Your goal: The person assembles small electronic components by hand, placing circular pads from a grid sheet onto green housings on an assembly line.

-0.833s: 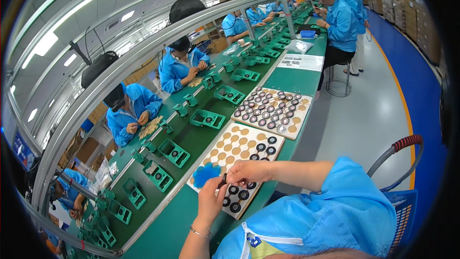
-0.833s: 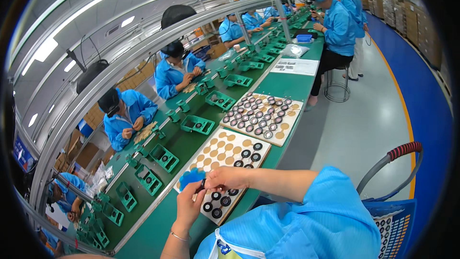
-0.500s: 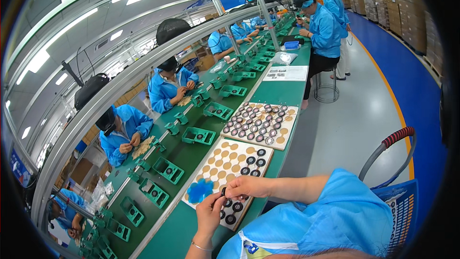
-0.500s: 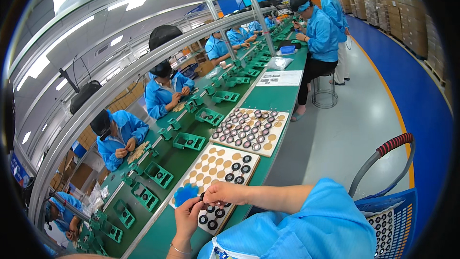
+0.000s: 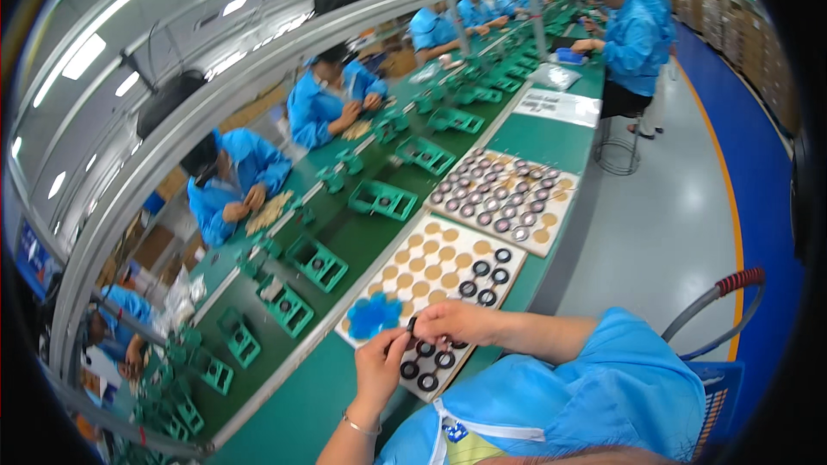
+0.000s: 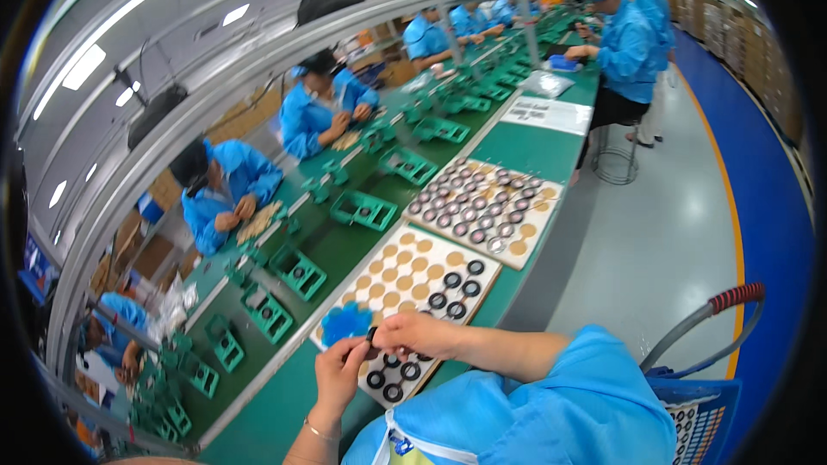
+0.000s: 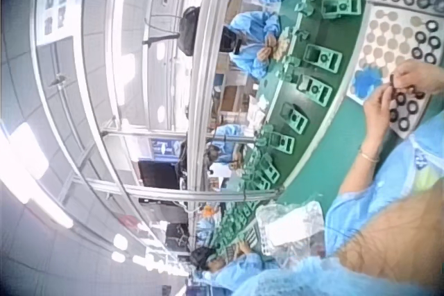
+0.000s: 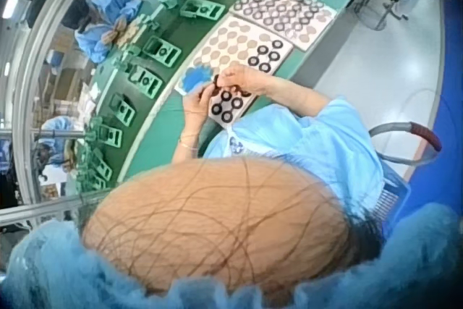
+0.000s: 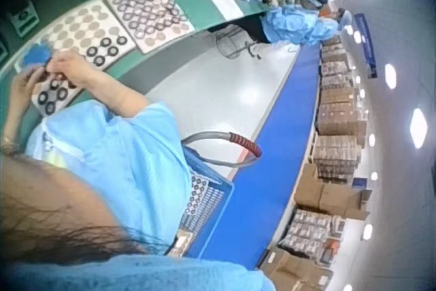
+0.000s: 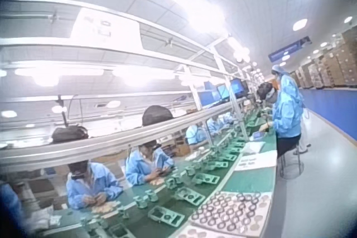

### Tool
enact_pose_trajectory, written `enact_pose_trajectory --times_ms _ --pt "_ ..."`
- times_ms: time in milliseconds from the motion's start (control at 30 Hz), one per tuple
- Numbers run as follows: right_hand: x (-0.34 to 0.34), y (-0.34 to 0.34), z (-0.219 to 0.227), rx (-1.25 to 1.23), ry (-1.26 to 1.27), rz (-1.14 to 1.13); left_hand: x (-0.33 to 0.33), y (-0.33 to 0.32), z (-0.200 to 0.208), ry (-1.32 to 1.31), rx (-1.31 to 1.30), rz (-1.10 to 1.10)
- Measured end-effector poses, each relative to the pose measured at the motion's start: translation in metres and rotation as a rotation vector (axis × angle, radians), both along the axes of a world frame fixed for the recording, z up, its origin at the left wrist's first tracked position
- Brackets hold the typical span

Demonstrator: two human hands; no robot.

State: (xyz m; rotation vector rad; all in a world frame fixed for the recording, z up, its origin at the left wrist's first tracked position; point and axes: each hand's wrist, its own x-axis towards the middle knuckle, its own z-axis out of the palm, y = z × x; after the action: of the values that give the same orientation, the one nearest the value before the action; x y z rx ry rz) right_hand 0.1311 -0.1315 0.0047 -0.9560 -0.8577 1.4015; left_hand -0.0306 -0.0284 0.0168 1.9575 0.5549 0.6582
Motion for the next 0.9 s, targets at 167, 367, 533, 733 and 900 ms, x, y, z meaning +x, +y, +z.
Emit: enact_pose_trajectory --times_ms 167,367,533,733,900 --pt "0.005 0.012 0.005 -0.068 0.069 0.046 0.000 0.008 -0.002 -0.012 -0.036 -0.001" --pt "0.004 0.021 -0.008 -0.025 -0.080 0.080 -0.006 0.009 0.007 0.047 -0.005 0.013" --pt "-0.003 0.023 -0.004 -0.017 -0.269 0.076 -0.011 0.014 0.005 0.099 0.064 0.033" --pt "-0.001 0.028 -0.002 -0.065 -0.368 0.070 -0.011 0.023 0.000 0.105 0.051 0.055" --pt "0.007 0.034 -0.007 -0.100 -0.247 0.133 -0.008 0.033 0.000 0.187 -0.199 0.006"
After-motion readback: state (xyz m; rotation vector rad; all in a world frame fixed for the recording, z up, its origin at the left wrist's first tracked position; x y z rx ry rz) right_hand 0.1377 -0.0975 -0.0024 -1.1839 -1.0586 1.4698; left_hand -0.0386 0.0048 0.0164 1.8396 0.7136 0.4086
